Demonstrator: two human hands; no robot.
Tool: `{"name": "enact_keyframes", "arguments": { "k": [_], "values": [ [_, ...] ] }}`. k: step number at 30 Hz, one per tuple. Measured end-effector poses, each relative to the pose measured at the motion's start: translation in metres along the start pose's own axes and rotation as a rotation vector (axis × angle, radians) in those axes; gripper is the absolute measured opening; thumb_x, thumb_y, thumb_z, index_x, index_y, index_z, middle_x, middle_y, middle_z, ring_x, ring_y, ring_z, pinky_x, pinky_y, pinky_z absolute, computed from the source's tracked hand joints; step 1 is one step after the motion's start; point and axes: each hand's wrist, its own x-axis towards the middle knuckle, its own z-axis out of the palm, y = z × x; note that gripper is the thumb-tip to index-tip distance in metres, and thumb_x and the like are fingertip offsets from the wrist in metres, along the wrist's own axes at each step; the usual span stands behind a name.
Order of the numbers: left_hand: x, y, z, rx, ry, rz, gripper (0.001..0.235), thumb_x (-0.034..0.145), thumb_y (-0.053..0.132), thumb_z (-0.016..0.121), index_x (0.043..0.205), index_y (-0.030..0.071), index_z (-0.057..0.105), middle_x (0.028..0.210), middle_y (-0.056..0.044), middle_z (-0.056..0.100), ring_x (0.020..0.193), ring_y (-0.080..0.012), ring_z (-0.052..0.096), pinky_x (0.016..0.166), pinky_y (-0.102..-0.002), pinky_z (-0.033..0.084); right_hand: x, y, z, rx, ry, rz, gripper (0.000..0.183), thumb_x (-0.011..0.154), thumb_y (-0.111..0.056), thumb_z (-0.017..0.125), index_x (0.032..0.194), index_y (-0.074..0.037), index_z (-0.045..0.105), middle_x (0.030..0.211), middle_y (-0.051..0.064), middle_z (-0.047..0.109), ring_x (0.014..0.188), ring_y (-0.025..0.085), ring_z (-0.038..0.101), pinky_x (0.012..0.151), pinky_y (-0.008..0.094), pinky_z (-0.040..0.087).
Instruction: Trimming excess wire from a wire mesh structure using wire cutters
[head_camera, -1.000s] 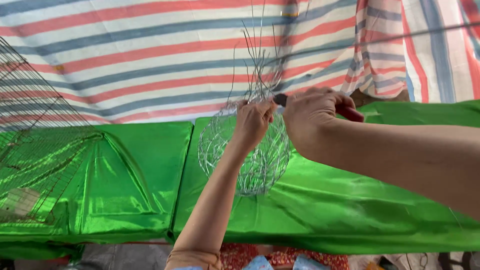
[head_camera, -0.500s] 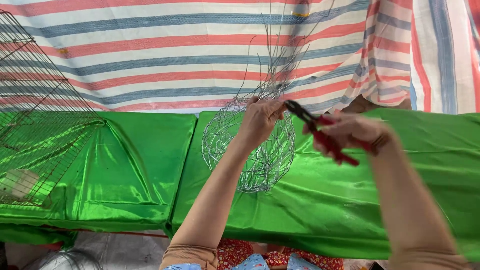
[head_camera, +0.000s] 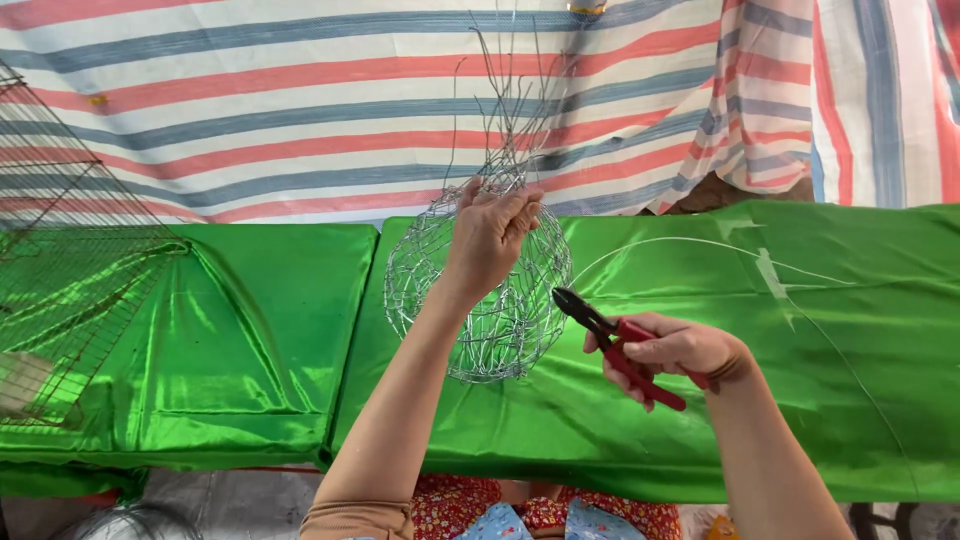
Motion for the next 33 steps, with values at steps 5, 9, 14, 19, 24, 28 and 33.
{"name": "enact_keyframes", "arguments": {
  "k": [5, 9, 14, 19, 24, 28, 33],
  "values": [
    [-0.010, 0.009, 0.000, 0.026, 0.054, 0.007, 0.035, 0.105, 0.024, 0.063, 0.139, 0.020, 0.063, 0.082, -0.006, 0.076, 0.089, -0.0322, 0.072, 0.120, -0.062, 0.022, -0.021, 0.019, 0.003, -0.063, 0.113, 0.101, 0.040, 0.095, -0.022, 0.061, 0.115, 0.014, 0.061, 0.074, 0.031, 0.067, 0.058, 0.040, 0.073, 0.043, 0.054, 0.065],
    [-0.014, 0.009, -0.007, 0.063, 0.047, 0.041, 0.038, 0.107, 0.018, 0.059, 0.144, 0.019, 0.055, 0.100, -0.005, 0.077, 0.098, -0.0246, 0.073, 0.122, -0.059, 0.022, -0.041, 0.035, -0.006, -0.154, 0.293, 0.369, 0.039, 0.093, -0.022, 0.062, 0.119, 0.007, 0.060, 0.084, 0.026, 0.071, 0.067, 0.035, 0.075, 0.050, 0.048, 0.066],
    [-0.028, 0.000, -0.016, 0.131, 0.064, 0.091, 0.043, 0.107, 0.017, 0.061, 0.148, 0.021, 0.049, 0.127, -0.003, 0.068, 0.118, -0.0237, 0.066, 0.119, -0.058, 0.036, -0.050, 0.051, -0.017, -0.133, 0.459, 0.650, 0.054, 0.094, -0.023, 0.060, 0.144, -0.004, 0.056, 0.096, 0.025, 0.076, 0.078, 0.036, 0.076, 0.060, 0.048, 0.066],
    [-0.061, 0.002, -0.038, 0.183, 0.195, 0.121, 0.049, 0.105, 0.011, 0.064, 0.150, 0.011, 0.045, 0.136, -0.011, 0.062, 0.124, -0.0263, 0.058, 0.105, -0.039, 0.050, -0.046, 0.060, -0.039, -0.223, 0.568, 0.847, 0.044, 0.100, -0.015, 0.059, 0.142, -0.003, 0.053, 0.107, 0.026, 0.079, 0.084, 0.036, 0.078, 0.062, 0.047, 0.067],
    [-0.115, 0.002, -0.044, 0.263, 0.234, 0.036, 0.043, 0.106, 0.015, 0.061, 0.146, 0.009, 0.047, 0.136, -0.012, 0.061, 0.120, -0.0283, 0.059, 0.101, -0.043, 0.048, -0.028, 0.064, -0.048, -0.762, 0.483, 0.875, 0.027, 0.102, -0.035, 0.056, 0.111, -0.010, 0.062, 0.091, 0.007, 0.072, 0.073, 0.018, 0.069, 0.062, 0.031, 0.057],
    [-0.155, -0.006, -0.038, 0.276, 0.267, -0.075, 0.050, 0.104, 0.021, 0.062, 0.150, 0.012, 0.044, 0.140, -0.014, 0.057, 0.131, -0.0292, 0.051, 0.107, -0.042, 0.048, -0.020, 0.087, -0.050, -1.030, 0.500, 0.937, 0.038, 0.106, -0.037, 0.051, 0.140, -0.022, 0.054, 0.098, 0.001, 0.076, 0.071, 0.010, 0.064, 0.072, 0.022, 0.058],
    [-0.184, -0.006, -0.030, 0.287, 0.276, -0.159, 0.045, 0.103, 0.022, 0.063, 0.145, 0.012, 0.051, 0.149, -0.015, 0.047, 0.139, -0.0315, 0.047, 0.111, -0.046, 0.045, -0.026, 0.094, -0.040, -1.138, 0.600, 0.890, 0.052, 0.101, -0.048, 0.050, 0.149, -0.027, 0.047, 0.119, 0.002, 0.073, 0.099, 0.017, 0.067, 0.082, 0.033, 0.054]
  ]
}}
